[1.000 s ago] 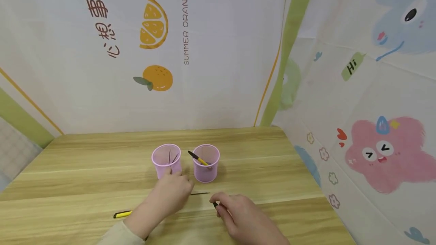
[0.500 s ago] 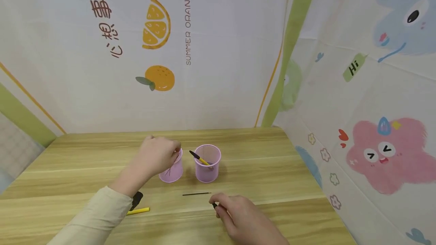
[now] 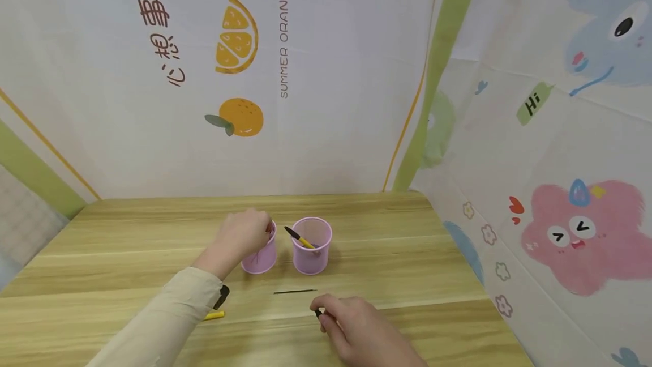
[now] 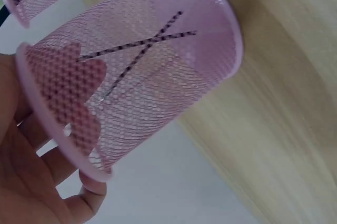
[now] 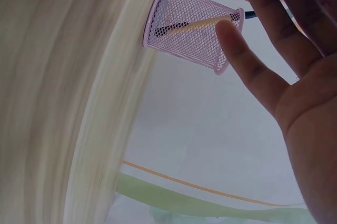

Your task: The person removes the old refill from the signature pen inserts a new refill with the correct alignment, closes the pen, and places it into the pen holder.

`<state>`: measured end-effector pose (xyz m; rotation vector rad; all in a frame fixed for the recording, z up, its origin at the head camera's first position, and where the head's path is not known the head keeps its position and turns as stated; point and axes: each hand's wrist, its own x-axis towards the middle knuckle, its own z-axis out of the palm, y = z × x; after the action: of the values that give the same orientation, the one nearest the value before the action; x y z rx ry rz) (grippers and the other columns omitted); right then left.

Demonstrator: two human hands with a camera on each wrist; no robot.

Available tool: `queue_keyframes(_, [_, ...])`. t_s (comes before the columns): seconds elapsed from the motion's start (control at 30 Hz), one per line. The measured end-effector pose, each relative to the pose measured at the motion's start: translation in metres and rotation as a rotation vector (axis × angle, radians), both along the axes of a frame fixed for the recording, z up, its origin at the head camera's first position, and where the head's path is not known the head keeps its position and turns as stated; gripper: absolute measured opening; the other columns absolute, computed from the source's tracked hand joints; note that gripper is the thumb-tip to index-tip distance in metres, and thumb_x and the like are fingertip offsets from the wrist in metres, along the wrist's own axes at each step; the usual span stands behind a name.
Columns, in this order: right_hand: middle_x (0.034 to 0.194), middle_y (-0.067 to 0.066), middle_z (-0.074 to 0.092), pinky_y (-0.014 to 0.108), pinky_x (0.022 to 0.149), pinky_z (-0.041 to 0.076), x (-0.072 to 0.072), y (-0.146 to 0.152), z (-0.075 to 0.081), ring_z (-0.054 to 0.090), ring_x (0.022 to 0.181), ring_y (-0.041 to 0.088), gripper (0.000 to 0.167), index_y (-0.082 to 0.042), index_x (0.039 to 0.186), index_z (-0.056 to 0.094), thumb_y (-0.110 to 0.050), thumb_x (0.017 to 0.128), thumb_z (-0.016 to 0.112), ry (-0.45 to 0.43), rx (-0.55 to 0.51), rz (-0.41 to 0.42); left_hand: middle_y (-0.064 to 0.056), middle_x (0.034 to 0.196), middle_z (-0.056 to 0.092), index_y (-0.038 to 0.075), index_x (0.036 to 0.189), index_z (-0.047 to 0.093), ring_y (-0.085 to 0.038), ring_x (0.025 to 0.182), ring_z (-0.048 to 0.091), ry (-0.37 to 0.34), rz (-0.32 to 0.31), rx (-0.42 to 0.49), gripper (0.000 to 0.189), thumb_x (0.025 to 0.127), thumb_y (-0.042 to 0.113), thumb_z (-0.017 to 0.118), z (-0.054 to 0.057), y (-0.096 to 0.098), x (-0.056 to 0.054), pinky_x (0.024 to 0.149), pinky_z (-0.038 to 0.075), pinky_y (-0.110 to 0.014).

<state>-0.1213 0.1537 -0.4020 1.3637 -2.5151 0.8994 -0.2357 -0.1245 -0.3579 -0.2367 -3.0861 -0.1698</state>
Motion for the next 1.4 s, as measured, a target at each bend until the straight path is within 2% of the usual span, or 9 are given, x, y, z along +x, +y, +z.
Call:
queue_keyframes(0.27, [0.088, -0.012, 0.07, 0.01, 0.07, 0.048, -0.005, 0.002, -0.003, 0.053, 0.079, -0.011, 0.017, -0.016, 0.117, 0.066, -0.007, 0.104, 0.066, -0.029, 0.013, -0.011, -0.003, 0.085, 0.075, 0.016, 0.078, 0.073, -0.021, 0.076, 0.066, 0.025, 0.028, 0.022, 0.019, 0.097, 0.017, 0.068, -0.008, -0.002, -0.008, 0.082, 0.056, -0.05])
queue_keyframes(0.43, [0.088, -0.012, 0.069, 0.013, 0.07, 0.049, -0.007, 0.003, -0.004, 0.053, 0.08, -0.011, 0.015, -0.017, 0.118, 0.065, -0.009, 0.105, 0.065, -0.042, 0.024, -0.024, -0.002, 0.076, 0.072, 0.015, 0.078, 0.073, -0.021, 0.069, 0.064, 0.12, 0.01, 0.009, 0.021, 0.098, 0.018, 0.066, 0.0, -0.007, -0.006, 0.076, 0.056, -0.05])
queue_keyframes(0.63, [0.086, -0.013, 0.069, 0.012, 0.07, 0.047, -0.009, 0.001, -0.006, 0.051, 0.078, -0.011, 0.02, -0.019, 0.117, 0.065, -0.007, 0.102, 0.068, 0.002, 0.015, -0.043, 0.0, 0.063, 0.059, 0.014, 0.073, 0.062, -0.022, 0.058, 0.055, 0.409, -0.044, 0.004, 0.022, 0.094, 0.012, 0.064, 0.025, -0.007, 0.017, 0.065, 0.05, -0.043])
queue_keyframes(0.77, [0.086, -0.013, 0.069, 0.009, 0.071, 0.046, -0.01, -0.001, -0.008, 0.052, 0.077, -0.01, 0.029, -0.021, 0.12, 0.066, -0.003, 0.098, 0.073, 0.063, -0.025, -0.063, 0.005, 0.052, 0.041, 0.012, 0.068, 0.054, -0.014, 0.049, 0.033, 0.716, -0.164, 0.016, 0.026, 0.089, 0.01, 0.069, 0.034, -0.002, 0.045, 0.048, 0.036, -0.032])
queue_keyframes(0.87, [0.092, -0.012, 0.072, 0.01, 0.075, 0.05, -0.011, -0.001, -0.008, 0.057, 0.081, -0.008, 0.031, -0.021, 0.121, 0.067, -0.002, 0.097, 0.073, 0.106, -0.066, -0.075, 0.008, 0.05, 0.035, 0.011, 0.072, 0.057, -0.009, 0.05, 0.024, 0.838, -0.266, 0.027, 0.022, 0.088, 0.007, 0.072, 0.038, 0.006, 0.067, 0.044, 0.029, -0.026])
queue_keyframes(0.93, [0.096, -0.011, 0.073, 0.011, 0.078, 0.051, -0.01, -0.001, -0.008, 0.061, 0.085, -0.007, 0.03, -0.02, 0.122, 0.067, -0.003, 0.098, 0.073, 0.119, -0.097, -0.077, 0.01, 0.055, 0.041, 0.014, 0.081, 0.063, -0.006, 0.051, 0.028, 0.809, -0.33, 0.053, 0.016, 0.091, 0.009, 0.074, 0.039, 0.012, 0.083, 0.045, 0.029, -0.022])
queue_keyframes(1.13, [0.099, -0.01, 0.07, 0.007, 0.073, 0.051, -0.003, -0.001, -0.004, 0.063, 0.078, -0.006, 0.03, -0.019, 0.121, 0.066, 0.0, 0.099, 0.071, 0.084, -0.207, -0.01, 0.017, 0.076, 0.059, 0.03, 0.09, 0.069, 0.0, 0.063, 0.044, 0.544, -0.484, 0.112, 0.015, 0.092, 0.021, 0.081, 0.029, 0.021, 0.131, 0.055, 0.033, -0.016])
queue_keyframes(1.27, [0.1, -0.012, 0.069, 0.005, 0.063, 0.048, 0.006, -0.004, 0.003, 0.055, 0.068, -0.015, 0.029, -0.022, 0.122, 0.065, -0.002, 0.101, 0.069, 0.024, -0.224, 0.028, 0.019, 0.079, 0.059, 0.034, 0.089, 0.071, 0.001, 0.07, 0.051, 0.579, -0.503, 0.079, 0.024, 0.081, 0.018, 0.087, 0.013, 0.025, 0.147, 0.065, 0.036, -0.019])
queue_keyframes(1.4, [0.098, -0.011, 0.069, 0.003, 0.061, 0.045, 0.013, -0.005, 0.009, 0.049, 0.065, -0.018, 0.028, -0.024, 0.122, 0.066, -0.005, 0.102, 0.069, 0.003, -0.215, 0.044, 0.02, 0.074, 0.052, 0.038, 0.087, 0.07, 0.003, 0.065, 0.042, 0.623, -0.49, 0.104, 0.03, 0.075, 0.019, 0.089, -0.001, 0.028, 0.158, 0.071, 0.033, -0.021])
